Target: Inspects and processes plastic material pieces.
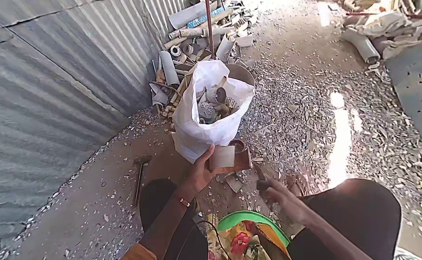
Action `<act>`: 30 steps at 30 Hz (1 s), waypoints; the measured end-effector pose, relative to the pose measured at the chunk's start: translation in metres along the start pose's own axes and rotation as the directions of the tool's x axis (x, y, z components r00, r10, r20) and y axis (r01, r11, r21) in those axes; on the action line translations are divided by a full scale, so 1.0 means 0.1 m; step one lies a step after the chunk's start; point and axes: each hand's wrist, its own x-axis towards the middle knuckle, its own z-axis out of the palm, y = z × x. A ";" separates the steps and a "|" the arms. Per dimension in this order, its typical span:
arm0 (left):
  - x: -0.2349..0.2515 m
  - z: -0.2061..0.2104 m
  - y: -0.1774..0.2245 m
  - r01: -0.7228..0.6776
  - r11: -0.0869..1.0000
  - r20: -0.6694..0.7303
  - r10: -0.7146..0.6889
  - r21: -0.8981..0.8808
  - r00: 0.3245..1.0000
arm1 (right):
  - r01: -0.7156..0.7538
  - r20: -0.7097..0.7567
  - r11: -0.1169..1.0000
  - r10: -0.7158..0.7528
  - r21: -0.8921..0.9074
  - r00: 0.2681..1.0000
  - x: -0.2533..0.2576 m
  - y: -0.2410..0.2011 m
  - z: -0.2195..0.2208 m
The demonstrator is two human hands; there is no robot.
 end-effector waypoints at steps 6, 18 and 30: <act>0.26 0.13 0.01 -0.081 0.936 -0.021 0.079 -0.341 0.997 | 0.359 -0.011 0.811 -0.410 -0.462 0.912 0.05 -0.02 0.05; 0.74 0.73 -0.12 -0.094 0.870 0.084 0.154 -0.484 0.984 | 0.205 -0.299 0.913 -0.317 -0.351 0.900 0.58 -0.06 -0.37; 0.90 0.79 -0.42 -0.049 0.946 -0.109 0.014 -0.320 0.994 | 0.015 -0.379 0.897 -0.201 -0.441 0.903 0.69 0.14 -0.42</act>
